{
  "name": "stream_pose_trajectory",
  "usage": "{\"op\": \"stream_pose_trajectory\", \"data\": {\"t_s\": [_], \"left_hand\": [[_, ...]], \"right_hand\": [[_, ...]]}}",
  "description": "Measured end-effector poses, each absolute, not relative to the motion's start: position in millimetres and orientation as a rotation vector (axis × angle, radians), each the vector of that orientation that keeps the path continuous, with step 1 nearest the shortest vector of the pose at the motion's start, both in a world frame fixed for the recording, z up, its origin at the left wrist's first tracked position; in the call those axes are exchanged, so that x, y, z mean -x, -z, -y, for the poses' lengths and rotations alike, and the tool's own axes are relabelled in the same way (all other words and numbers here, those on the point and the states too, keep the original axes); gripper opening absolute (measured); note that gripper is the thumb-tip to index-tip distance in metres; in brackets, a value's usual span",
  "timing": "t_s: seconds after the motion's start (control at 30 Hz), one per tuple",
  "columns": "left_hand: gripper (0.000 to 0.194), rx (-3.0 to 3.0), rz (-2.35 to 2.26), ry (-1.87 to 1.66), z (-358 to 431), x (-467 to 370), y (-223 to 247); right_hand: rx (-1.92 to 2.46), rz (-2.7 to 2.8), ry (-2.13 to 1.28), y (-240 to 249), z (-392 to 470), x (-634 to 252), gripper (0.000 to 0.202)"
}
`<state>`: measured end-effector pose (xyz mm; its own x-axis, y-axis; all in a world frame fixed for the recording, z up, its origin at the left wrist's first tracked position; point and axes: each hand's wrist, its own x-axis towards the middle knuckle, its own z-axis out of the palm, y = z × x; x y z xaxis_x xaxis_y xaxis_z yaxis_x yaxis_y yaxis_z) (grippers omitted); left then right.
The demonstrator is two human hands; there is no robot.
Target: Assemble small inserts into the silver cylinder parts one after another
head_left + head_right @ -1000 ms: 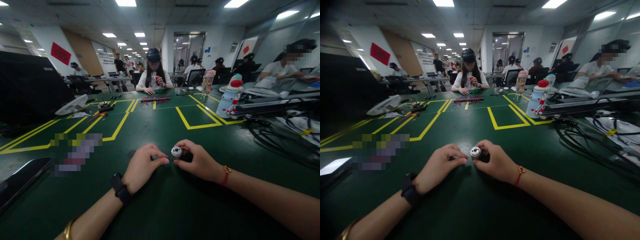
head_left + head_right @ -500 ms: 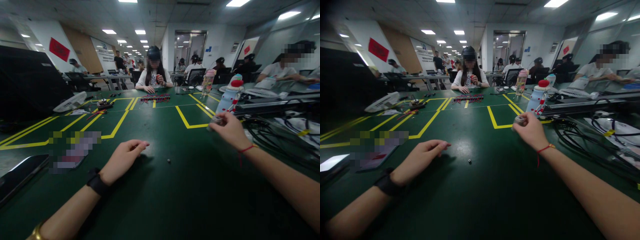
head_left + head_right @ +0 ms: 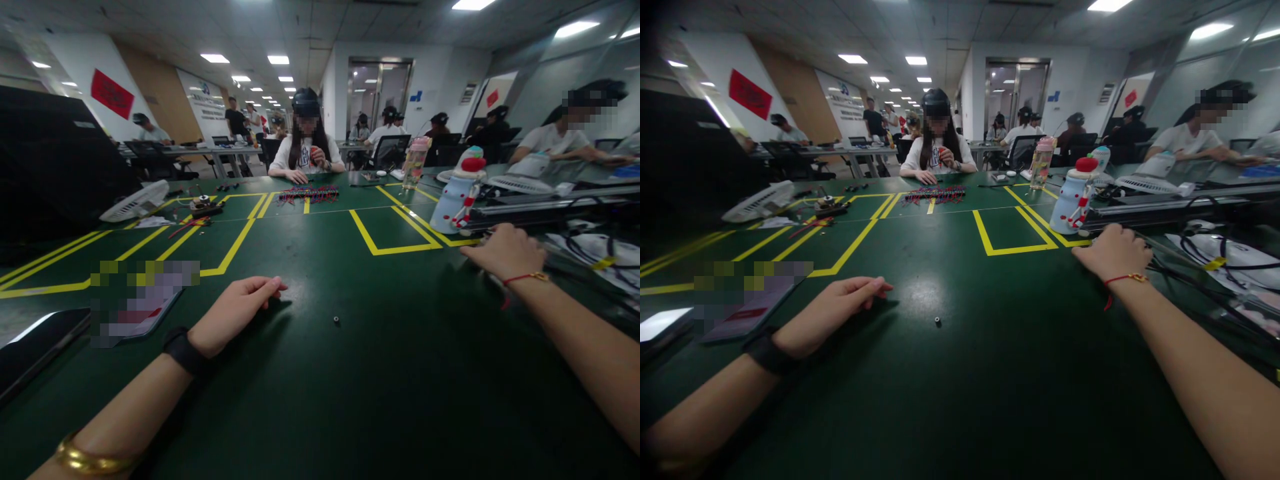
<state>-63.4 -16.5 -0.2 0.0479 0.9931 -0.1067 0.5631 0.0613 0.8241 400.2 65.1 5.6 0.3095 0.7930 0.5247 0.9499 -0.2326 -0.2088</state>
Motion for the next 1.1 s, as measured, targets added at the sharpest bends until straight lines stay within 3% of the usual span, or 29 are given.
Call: {"op": "stream_pose_trajectory", "data": {"t_s": [0.1,0.2,0.3,0.43,0.53,0.73,0.87,1.1], "left_hand": [[0.049,-1.592,-1.634,-0.744,14,62,1],[0.049,-1.596,-1.639,-0.748,13,60,2],[0.049,-1.608,-1.651,-0.74,14,60,4],[0.047,-1.62,-1.656,-0.725,14,59,4],[0.044,-1.606,-1.657,-0.722,15,60,3],[0.044,-1.602,-1.654,-0.719,17,58,-1],[0.043,-1.601,-1.662,-0.727,17,55,-3],[0.041,-1.58,-1.649,-0.756,17,57,0]], "right_hand": [[1.923,1.631,0.485,-11,-47,-345,0.056],[1.404,2.114,0.008,-8,-19,-275,0.036],[1.091,2.335,-0.417,4,8,-218,0.034],[1.012,2.451,-0.492,11,19,-193,0.021],[1.145,2.367,-0.38,-6,3,-221,0.026],[1.988,1.886,0.342,-52,-50,-371,0.032],[2.414,1.659,0.16,-52,-62,-441,0.035],[2.354,1.627,0.197,-43,-60,-448,0.036]]}}
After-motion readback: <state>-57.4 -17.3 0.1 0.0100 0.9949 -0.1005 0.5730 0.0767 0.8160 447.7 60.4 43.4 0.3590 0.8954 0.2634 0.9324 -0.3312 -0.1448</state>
